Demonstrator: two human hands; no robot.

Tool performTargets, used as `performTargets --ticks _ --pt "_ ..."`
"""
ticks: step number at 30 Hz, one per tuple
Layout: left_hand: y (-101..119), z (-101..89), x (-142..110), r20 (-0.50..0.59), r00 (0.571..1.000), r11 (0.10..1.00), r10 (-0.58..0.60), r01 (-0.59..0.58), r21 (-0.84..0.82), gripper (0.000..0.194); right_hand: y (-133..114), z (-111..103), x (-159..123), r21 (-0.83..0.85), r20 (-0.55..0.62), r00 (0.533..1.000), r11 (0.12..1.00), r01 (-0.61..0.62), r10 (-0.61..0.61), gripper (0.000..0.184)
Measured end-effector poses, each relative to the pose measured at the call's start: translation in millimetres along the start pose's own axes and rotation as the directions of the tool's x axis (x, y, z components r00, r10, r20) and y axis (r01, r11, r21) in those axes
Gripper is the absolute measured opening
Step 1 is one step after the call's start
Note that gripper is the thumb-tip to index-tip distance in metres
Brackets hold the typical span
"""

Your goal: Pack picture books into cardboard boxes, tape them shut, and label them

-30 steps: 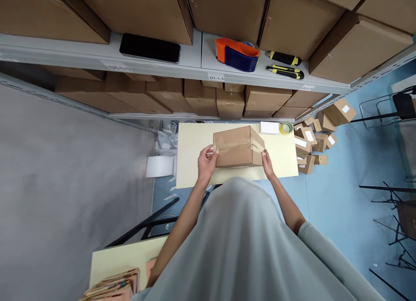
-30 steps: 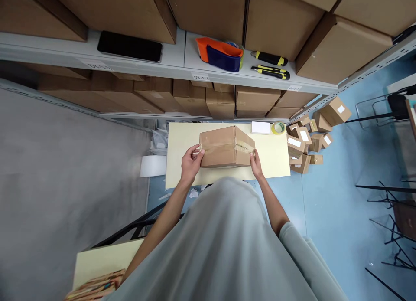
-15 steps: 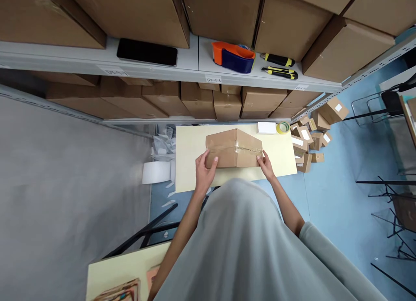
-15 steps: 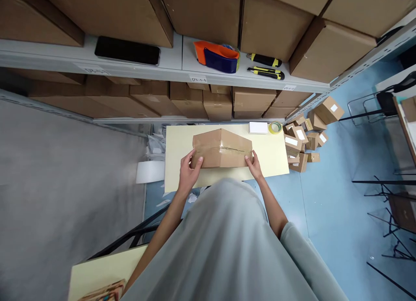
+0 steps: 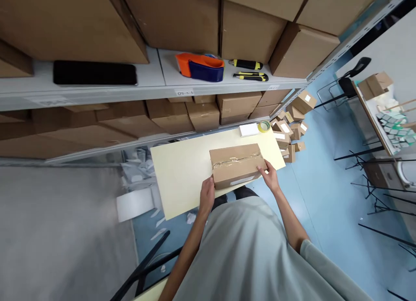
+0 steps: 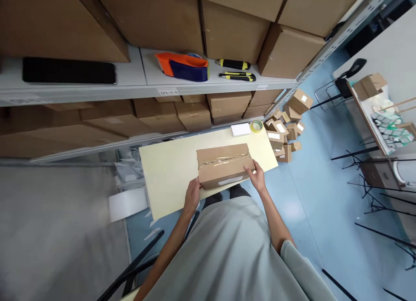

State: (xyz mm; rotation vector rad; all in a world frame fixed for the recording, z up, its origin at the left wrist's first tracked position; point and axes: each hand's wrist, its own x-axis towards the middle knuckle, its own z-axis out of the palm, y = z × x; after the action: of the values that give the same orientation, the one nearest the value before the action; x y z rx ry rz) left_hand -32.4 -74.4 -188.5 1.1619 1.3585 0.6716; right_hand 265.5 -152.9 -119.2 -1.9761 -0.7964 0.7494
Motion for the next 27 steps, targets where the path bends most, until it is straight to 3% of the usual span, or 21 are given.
performTargets --ticks 6,10,13,16,20,27 --pt "15 29.7 -15 -0.031 0.998 0.998 -0.062 0.061 -0.019 0.068 6 -33 -12 0.024 -0.064 0.998 1.0 -0.007 0.009 0.07" --pt "35 56.1 -22 -0.09 0.993 0.997 -0.071 0.072 0.007 0.062 22 -56 4 0.082 -0.015 0.999 0.996 -0.034 0.035 0.071" --pt "56 88.0 -22 -0.145 0.986 0.994 -0.077 0.088 0.068 0.053 41 -80 26 0.132 0.017 1.0 0.991 -0.016 0.014 0.069" --pt "78 136.3 -17 -0.187 0.981 0.99 -0.044 0.068 0.126 0.05 68 -115 58 0.169 -0.014 1.0 0.986 -0.006 0.008 0.069" --pt "104 217.0 -7 -0.171 0.985 0.982 -0.036 0.066 0.177 0.05 105 -177 109 0.22 0.014 0.999 0.975 -0.031 0.029 0.072" --pt "138 350.0 29 -0.012 0.999 0.958 0.053 -0.047 0.283 0.047 149 -287 185 0.234 -0.081 0.997 0.972 0.006 0.013 0.065"
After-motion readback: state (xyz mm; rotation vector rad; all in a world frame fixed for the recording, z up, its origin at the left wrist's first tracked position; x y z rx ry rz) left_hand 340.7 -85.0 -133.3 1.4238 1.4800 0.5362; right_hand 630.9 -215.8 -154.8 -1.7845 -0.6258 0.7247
